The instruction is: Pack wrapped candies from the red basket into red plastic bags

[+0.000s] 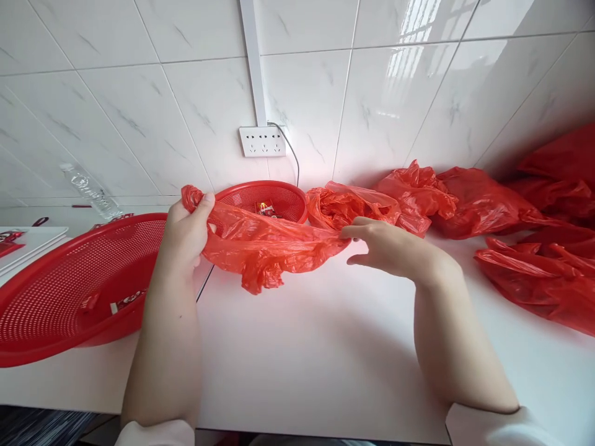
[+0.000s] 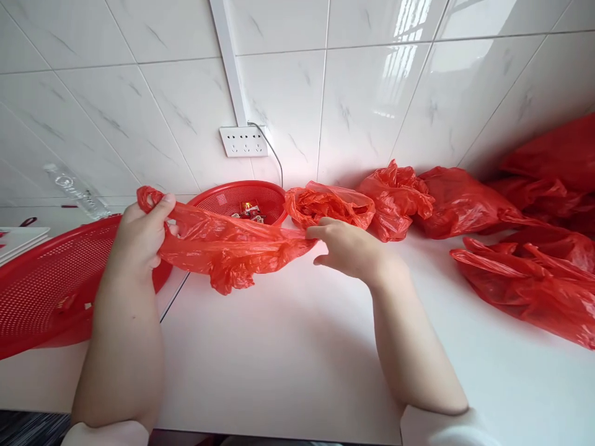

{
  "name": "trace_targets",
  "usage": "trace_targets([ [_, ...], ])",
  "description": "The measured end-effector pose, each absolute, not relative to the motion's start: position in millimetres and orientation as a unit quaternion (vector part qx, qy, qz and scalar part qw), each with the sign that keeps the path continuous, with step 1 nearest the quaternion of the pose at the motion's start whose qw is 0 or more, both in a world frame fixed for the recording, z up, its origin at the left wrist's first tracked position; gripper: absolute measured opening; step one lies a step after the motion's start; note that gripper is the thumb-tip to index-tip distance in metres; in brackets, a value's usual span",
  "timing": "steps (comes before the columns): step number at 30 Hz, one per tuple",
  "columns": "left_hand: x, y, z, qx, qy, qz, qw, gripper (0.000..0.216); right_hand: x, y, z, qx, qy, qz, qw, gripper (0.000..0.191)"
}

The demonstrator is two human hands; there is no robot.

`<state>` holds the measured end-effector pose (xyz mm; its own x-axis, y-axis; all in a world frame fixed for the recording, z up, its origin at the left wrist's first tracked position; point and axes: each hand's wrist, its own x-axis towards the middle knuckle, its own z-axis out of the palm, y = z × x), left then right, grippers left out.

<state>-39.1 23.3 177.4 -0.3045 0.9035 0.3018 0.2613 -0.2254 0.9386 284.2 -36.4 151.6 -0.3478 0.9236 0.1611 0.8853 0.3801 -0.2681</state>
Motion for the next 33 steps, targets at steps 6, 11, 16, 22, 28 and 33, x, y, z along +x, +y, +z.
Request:
trace_targets([
  [6, -34.6, -14.9, 188.7, 0.712, 0.545, 0.442, -0.019, 0.027, 284.8, -49.2, 164.1, -0.523, -0.821, 0.092, 0.210, 0.027],
  [11, 14.3, -52.9, 182.9, 0.844, 0.429, 0.321, 0.019, 0.030, 270.2, -47.9, 163.7, -0.428, -0.865, 0.134, 0.225, 0.016],
  [16, 38.0, -30.7, 143.5, 0.843, 0.476, 0.057, 0.244, 0.023, 257.0, -53.4, 165.3, -0.333, -0.891, 0.222, 0.214, 0.032],
  [22, 19.2, -4.6, 135.1, 0.769, 0.598, -0.051, 0.218, 0.039, 276.3, -64.9, 154.0, -0.293, -0.870, 0.396, 0.035, 0.025],
  [28, 8.3, -14.7, 129.2, 0.749, 0.586, 0.043, 0.305, 0.072, 298.5, -72.1, 152.4, -0.408, -0.868, 0.266, 0.092, 0.024],
  [33, 30.5, -53.1, 120.6, 0.787, 0.540, 0.102, 0.279, 0.066, 249.3, -69.5, 143.2, -0.443, -0.838, 0.114, 0.296, 0.032],
])
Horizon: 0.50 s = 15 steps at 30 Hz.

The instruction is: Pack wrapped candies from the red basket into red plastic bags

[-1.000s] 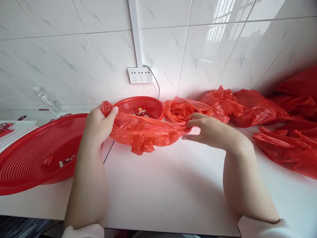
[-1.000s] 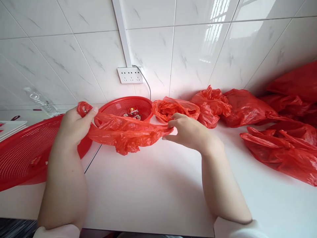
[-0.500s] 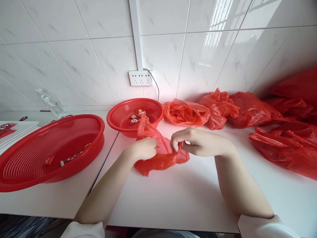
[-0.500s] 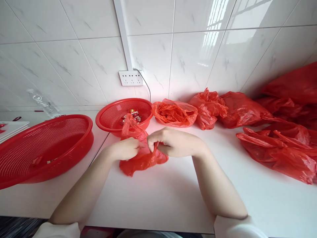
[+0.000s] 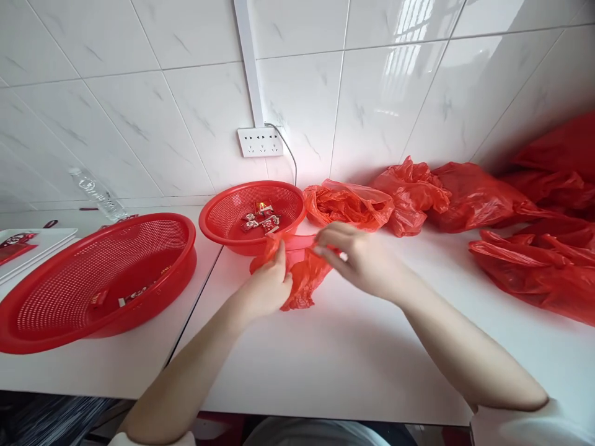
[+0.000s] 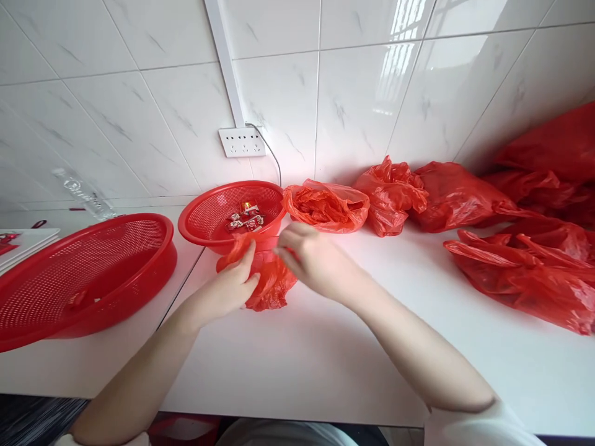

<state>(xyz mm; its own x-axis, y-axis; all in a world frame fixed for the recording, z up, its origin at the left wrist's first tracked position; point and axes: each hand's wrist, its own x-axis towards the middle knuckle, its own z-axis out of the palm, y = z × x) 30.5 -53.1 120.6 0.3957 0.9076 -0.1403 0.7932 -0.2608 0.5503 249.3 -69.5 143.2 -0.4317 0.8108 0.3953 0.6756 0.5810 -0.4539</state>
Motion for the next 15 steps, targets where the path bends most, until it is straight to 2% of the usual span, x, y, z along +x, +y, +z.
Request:
trace_targets([
  [2, 32.6, -68.2, 117.3, 0.810, 0.517, 0.150, 0.232, 0.060, 231.2, -64.9, 129.5, -0.391, -0.883, 0.136, 0.221, 0.028],
  [4, 26.7, -78.8, 113.2, 0.799, 0.522, 0.181, 0.238, 0.054, 222.5, -60.6, 113.6, -0.373, -0.907, 0.156, 0.115, 0.029],
  [7, 8.1, -85.2, 109.4, 0.708, 0.565, 0.208, 0.370, 0.048, 222.5, -56.8, 92.3, -0.407, -0.895, 0.183, 0.012, 0.044],
  [9, -2.7, -86.3, 111.7, 0.627, 0.559, 0.239, 0.487, 0.048, 223.9, -55.1, 82.3, -0.445, -0.877, 0.177, -0.025, 0.050],
  [11, -5.1, -88.5, 118.6, 0.594, 0.522, 0.259, 0.555, 0.048, 222.1, -53.0, 75.7, -0.486, -0.860, 0.146, -0.049, 0.045],
  [13, 3.2, -92.7, 126.8, 0.632, 0.487, 0.259, 0.545, 0.042, 216.8, -50.7, 71.3, -0.493, -0.863, 0.101, -0.045, 0.037],
  [15, 18.6, -95.6, 130.9, 0.720, 0.466, 0.237, 0.457, 0.033, 209.8, -49.1, 67.2, -0.457, -0.888, 0.058, -0.006, 0.030],
])
